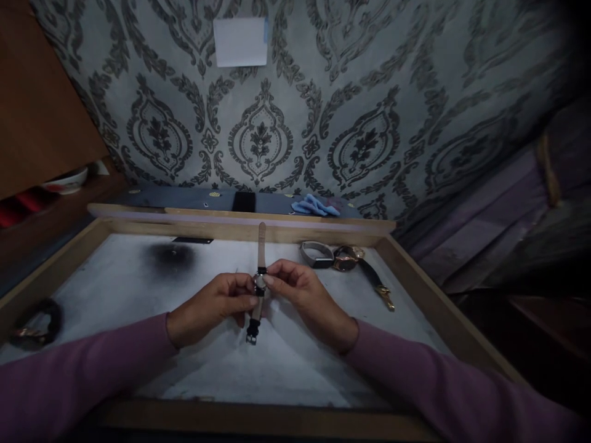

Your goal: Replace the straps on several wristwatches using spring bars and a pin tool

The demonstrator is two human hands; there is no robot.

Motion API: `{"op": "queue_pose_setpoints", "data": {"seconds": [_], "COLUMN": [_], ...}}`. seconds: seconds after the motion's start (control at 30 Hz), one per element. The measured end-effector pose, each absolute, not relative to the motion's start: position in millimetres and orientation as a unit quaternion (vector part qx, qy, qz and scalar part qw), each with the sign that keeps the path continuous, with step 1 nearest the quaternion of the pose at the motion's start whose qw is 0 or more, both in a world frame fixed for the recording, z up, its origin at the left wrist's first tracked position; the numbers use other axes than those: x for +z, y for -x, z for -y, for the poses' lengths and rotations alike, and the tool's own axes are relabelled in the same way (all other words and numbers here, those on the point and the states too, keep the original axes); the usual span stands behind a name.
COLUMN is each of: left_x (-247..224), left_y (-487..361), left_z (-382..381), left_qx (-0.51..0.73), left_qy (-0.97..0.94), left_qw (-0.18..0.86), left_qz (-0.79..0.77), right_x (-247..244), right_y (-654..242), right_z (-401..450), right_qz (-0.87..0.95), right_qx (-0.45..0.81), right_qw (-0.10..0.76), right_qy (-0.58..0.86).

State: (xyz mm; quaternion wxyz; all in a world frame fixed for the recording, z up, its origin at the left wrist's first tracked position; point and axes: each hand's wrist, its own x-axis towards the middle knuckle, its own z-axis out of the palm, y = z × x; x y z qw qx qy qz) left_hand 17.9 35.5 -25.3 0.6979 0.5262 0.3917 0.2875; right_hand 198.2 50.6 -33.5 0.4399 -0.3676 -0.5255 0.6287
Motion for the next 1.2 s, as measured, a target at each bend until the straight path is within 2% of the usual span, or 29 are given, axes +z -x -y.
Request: {"op": "queue_pose_setpoints", "data": {"seconds": [0.37,0.67,1.03,1.2], "left_x": [-26.0,-23.5,-22.9,-19.4], "left_y": [-13.8,-14.4,-8.9,-7.9], "left_z": [-35.7,-31.6,-41.0,-40.4], "left_qx": [0.285,0.22,0.277,0.299], "left_qy": [-0.497,-0.462,-0.603,-0.63], "left_qw": [0.727,0.784,0.625,0.601], "left_qz": [-0.379,-0.351,-0.41,-0.391], "right_x": [-33.9,-33.6,-26.7,-26.1], "right_y": [-200.6,-204.3,-203.3,-201.8], "right_z": [-52.4,-56.9,-59.1,-57.1], "right_qz": [0.521,0.507,0.439,0.428], "right_qx": [0.626,0.642,0.699,0.698], "right_qw": [0.441,0.45,0.462,0.459], "right_qy": [0.377,0.358,0.325,0.345]}}
